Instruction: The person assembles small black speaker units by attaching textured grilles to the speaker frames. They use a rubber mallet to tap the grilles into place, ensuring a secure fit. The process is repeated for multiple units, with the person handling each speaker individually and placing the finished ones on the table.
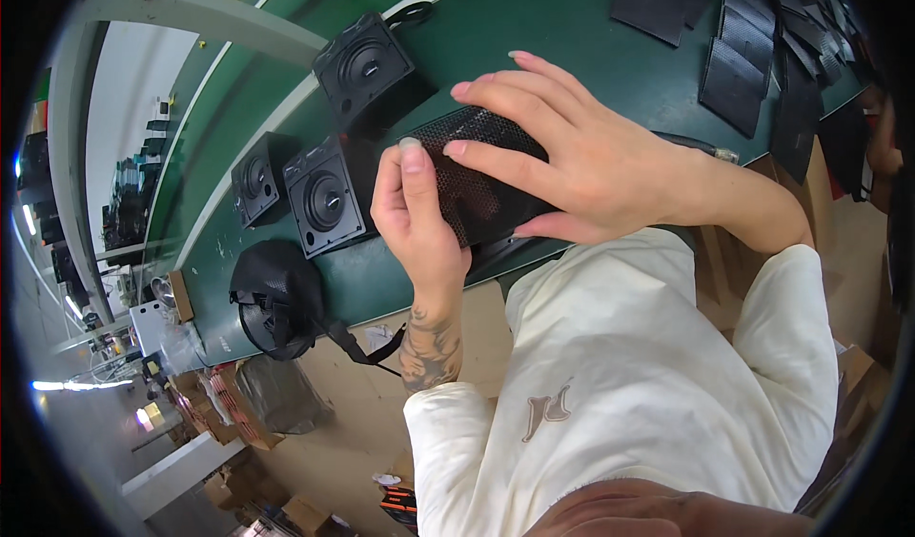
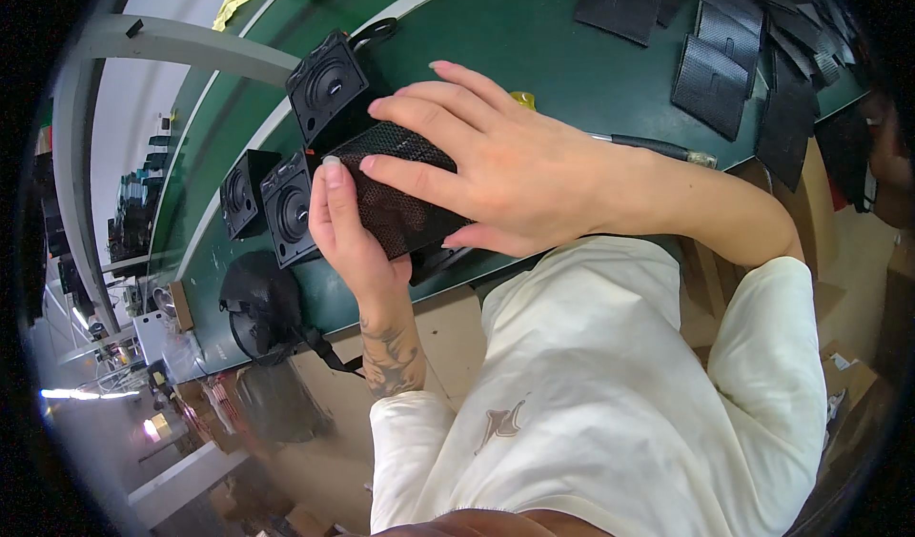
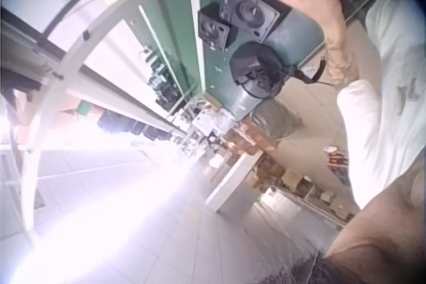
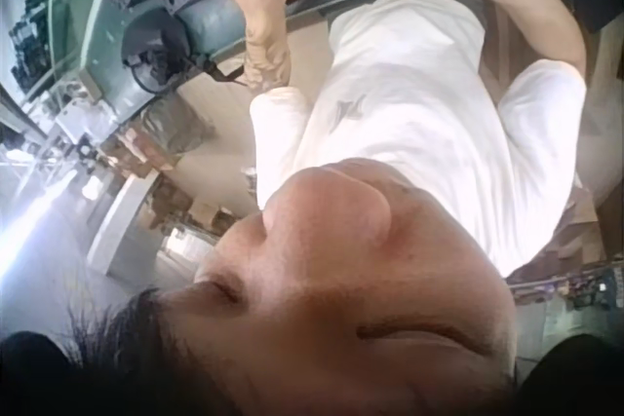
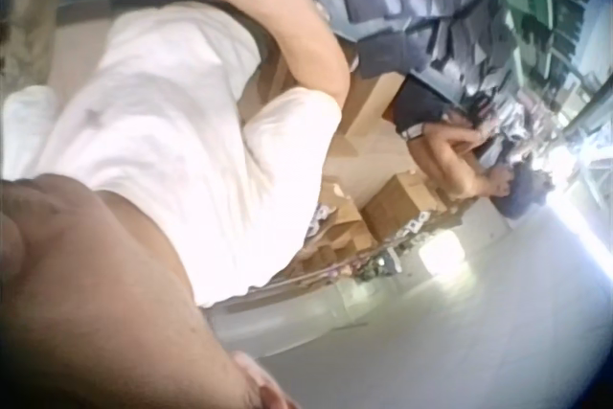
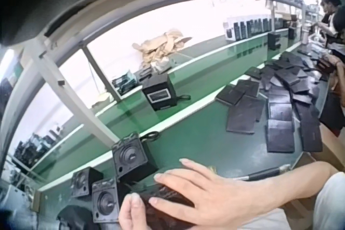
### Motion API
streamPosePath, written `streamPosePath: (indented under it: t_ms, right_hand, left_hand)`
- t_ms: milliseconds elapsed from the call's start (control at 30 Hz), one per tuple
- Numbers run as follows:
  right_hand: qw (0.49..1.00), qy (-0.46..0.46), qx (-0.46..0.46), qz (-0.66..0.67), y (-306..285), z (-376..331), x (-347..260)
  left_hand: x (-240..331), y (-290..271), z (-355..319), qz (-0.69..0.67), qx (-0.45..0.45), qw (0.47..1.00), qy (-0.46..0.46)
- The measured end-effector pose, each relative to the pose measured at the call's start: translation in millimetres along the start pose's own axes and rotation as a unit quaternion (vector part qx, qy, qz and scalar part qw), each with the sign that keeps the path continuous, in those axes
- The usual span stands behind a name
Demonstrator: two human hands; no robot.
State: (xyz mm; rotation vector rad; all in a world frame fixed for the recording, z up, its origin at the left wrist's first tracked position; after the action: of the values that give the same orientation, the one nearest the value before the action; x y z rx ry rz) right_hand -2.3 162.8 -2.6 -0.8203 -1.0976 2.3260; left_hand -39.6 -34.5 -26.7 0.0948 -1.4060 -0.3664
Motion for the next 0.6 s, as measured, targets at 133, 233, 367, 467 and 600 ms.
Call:
streamPosePath:
  t_ms: [133,233,367,467,600]
  right_hand:
    - [0.999,-0.020,0.012,0.025,5.3,2.5,-3.2]
    - [0.999,-0.026,0.024,0.036,8.0,4.3,-5.5]
    - [0.997,-0.044,0.037,0.052,10.0,6.5,-4.9]
    - [0.996,-0.059,0.034,0.062,9.2,6.3,-3.9]
    - [0.991,-0.072,0.050,0.101,11.8,8.6,-4.1]
  left_hand:
    - [0.5,-3.9,-9.2,-0.017,0.017,1.000,-0.008]
    - [1.7,-5.0,-14.6,-0.032,0.014,0.999,-0.010]
    - [0.0,-4.6,-20.3,-0.041,0.044,0.998,-0.036]
    - [4.4,-2.7,-25.8,-0.068,0.046,0.996,-0.038]
    - [12.0,-1.2,-32.0,-0.094,0.044,0.994,-0.045]
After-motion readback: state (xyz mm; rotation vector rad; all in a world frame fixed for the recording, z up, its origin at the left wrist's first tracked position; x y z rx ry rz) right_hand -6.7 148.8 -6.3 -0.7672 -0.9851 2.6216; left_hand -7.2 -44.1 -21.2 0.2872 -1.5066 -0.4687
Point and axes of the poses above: each hand's wrist, its own z-axis towards the middle knuckle, its own y-axis out of the palm, x = y × z, the point moved 1 cm from there along z, towards the middle knuckle
